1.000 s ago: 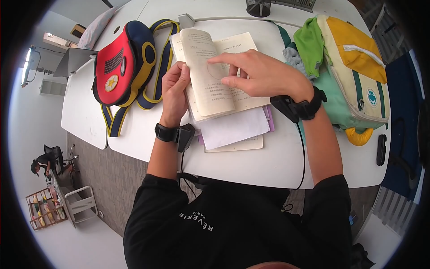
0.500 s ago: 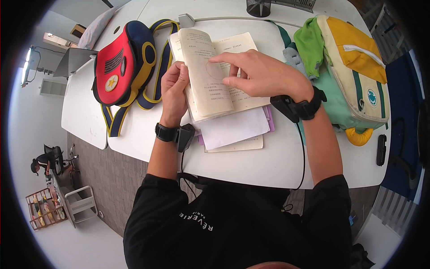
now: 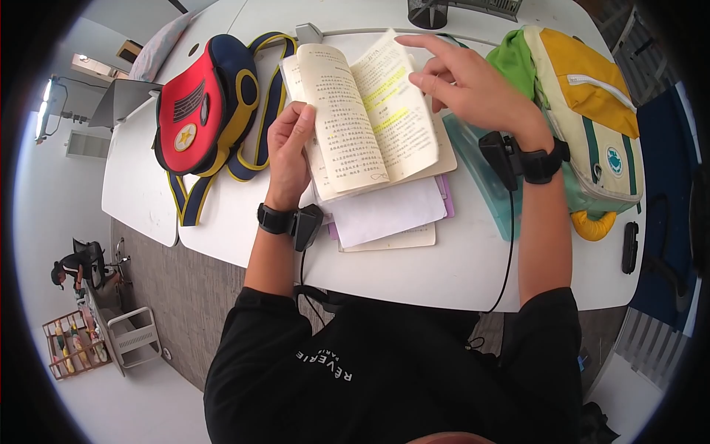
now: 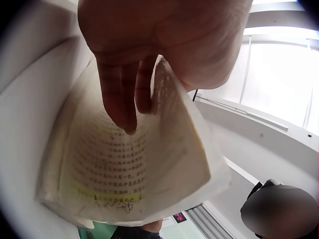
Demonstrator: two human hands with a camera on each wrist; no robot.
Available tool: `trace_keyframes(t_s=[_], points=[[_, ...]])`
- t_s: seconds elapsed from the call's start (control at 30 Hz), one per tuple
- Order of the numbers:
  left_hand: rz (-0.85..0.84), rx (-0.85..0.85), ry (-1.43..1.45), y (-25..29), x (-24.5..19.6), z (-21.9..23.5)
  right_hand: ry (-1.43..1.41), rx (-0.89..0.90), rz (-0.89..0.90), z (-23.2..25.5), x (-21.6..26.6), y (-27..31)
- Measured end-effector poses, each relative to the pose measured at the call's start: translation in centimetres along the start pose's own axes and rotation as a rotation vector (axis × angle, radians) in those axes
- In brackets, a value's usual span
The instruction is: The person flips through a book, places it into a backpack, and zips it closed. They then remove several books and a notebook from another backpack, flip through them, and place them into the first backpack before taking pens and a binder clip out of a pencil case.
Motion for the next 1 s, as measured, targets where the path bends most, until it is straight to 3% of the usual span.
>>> trace_keyframes(t_s=[1.0], points=[[-0.010,0.010,-0.017,-0.01,0.09,0.23,0.095,-0.099,0.040,0.69,-0.21,0.18]])
Point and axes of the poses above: each hand's wrist, its own y-axis away from the middle knuckle, its own z-axis out of the back of the hand, x = y × z, the point moved 2 cm from there along -y, towards the middle knuckle, and after that the axes turned 14 degrees about -z, right-handed, at the moved point
